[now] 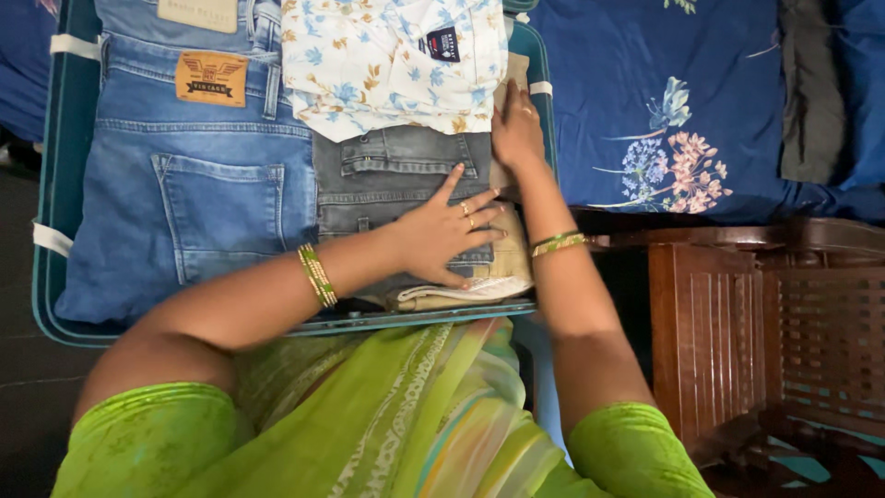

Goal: The person places folded clothes including jeans and a patterned shirt into a suitcase, smoothing them down and organizing the layers by hand.

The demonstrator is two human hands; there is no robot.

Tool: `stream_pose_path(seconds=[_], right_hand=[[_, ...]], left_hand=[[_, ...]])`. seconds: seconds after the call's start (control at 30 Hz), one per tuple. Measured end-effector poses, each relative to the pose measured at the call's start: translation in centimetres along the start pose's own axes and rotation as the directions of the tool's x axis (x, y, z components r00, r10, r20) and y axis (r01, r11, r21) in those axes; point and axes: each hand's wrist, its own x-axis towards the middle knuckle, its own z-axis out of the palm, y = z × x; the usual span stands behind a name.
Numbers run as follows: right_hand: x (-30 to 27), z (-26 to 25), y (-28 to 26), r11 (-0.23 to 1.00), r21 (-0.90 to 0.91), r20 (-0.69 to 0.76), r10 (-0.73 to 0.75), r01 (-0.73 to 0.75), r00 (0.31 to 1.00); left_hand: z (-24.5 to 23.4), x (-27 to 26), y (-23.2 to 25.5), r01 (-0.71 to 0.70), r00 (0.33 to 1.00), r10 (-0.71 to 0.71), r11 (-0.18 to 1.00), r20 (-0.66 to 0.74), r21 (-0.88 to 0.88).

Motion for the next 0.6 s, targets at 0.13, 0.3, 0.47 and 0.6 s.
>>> stream_pose_path(seconds=[0.13,0.3,0.47,0.6], right_hand=[[3.3,0.9,1.2,0.998,0.014,0.078,0.068,-0.069,0.995],[4.2,2.3,0.6,0.998,0.061,-0.112,0.033,-0.026,0.993],[2.6,0.1,-0.6,0.968,0.249,-0.163,0.055,-0.013,0.985],[0.9,-4.7,-4.3,0.966,0.207,-0.177,0.194,-0.156,0.965]], left_hand=[[0.4,0.3,0.0,0.029,0.999,-0.03,0.997,0.011,0.072],[-0.4,0.2,-0.5,0.062,0.995,-0.062,0.998,0.081,0.008],[-4.5,-0.8,-4.2,0.161,0.96,-0.167,0.986,-0.226,-0.046],[-9.6,-5.2,-12.9,0.53,0.614,-0.389,0.848,-0.687,-0.006]])
